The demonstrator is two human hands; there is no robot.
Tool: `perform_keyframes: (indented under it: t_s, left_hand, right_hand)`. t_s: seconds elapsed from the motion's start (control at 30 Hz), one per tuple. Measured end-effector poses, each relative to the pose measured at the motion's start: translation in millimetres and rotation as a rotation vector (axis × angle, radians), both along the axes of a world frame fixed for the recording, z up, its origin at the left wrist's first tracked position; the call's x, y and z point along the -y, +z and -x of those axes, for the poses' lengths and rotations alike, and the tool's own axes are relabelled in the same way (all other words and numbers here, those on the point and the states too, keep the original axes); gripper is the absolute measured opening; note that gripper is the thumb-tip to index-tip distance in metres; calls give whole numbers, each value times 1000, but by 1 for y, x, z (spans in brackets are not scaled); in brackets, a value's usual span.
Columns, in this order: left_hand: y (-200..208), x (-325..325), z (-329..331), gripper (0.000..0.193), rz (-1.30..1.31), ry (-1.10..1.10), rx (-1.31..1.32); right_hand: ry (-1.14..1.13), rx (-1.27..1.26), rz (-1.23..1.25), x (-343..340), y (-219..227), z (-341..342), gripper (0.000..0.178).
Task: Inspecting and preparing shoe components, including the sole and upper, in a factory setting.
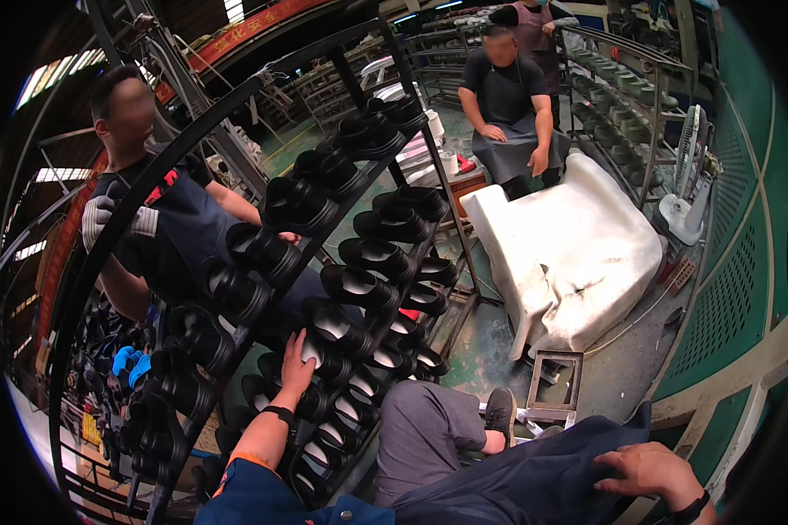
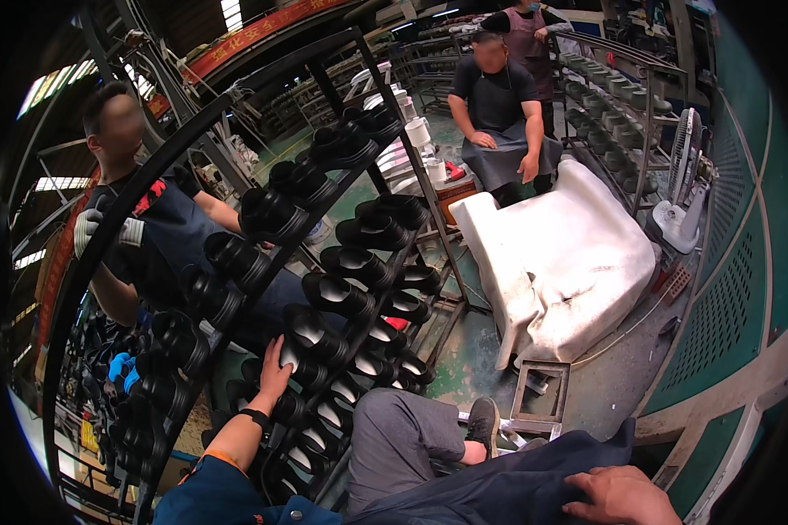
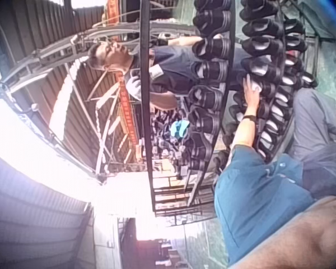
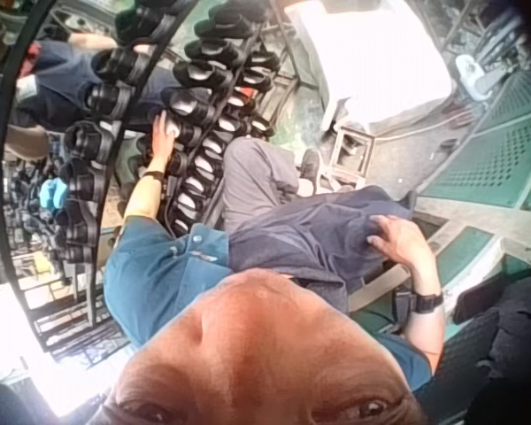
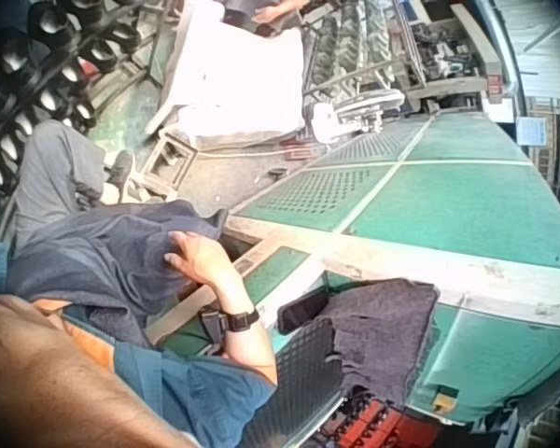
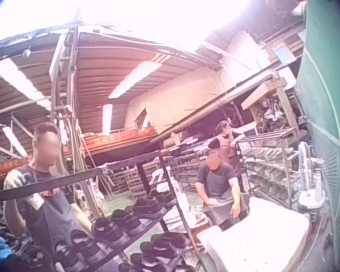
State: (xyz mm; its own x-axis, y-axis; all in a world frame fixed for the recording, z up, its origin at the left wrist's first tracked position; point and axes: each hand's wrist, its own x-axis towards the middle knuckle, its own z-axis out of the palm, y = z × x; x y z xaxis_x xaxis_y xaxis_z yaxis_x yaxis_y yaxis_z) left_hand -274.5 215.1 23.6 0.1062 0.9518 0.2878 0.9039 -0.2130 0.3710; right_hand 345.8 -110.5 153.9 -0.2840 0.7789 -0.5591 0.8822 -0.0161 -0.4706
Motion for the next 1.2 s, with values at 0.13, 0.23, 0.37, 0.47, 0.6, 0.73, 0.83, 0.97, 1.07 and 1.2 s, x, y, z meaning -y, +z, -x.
perform_keyframes:
  t_s: [0.13, 0.23, 0.37, 0.47, 0.6, 0.73, 0.83, 0.97, 1.07, 1.2]
  left_hand:
    - [0, 0, -1, 78, 10, 11, -1]
    - [1, 0, -2, 78, 20, 18, -2]
    - [-1, -1, 0, 78, 16, 14, -5]
    - [-1, -1, 1, 78, 13, 25, -7]
    - [-1, -1, -1, 78, 14, 23, -12]
    - [-1, -1, 0, 77, 13, 23, -6]
    - [-1, -1, -1, 78, 10, 20, -5]
    - [-1, 0, 0, 78, 6, 22, -12]
    - [0, 0, -1, 77, 6, 24, -9]
    - [3, 1, -4, 79, 51, 25, 31]
  right_hand:
    - [7, -5, -15, 1, -2, -1, 59]
    - [9, 17, 2, 1, -2, 0, 59]
    - [2, 6, 0, 1, -1, 0, 59]
    - [3, -5, -13, 2, -3, -1, 60]
    - [7, 10, 2, 1, 0, 0, 60]
    - [3, 8, 6, 0, 1, 0, 60]
    - [2, -3, -9, 1, 1, 0, 59]
    - [-5, 1, 6, -1, 3, 1, 59]
    - [-1, 0, -1, 0, 2, 1, 59]
    - [1, 5, 3, 0, 2, 1, 59]
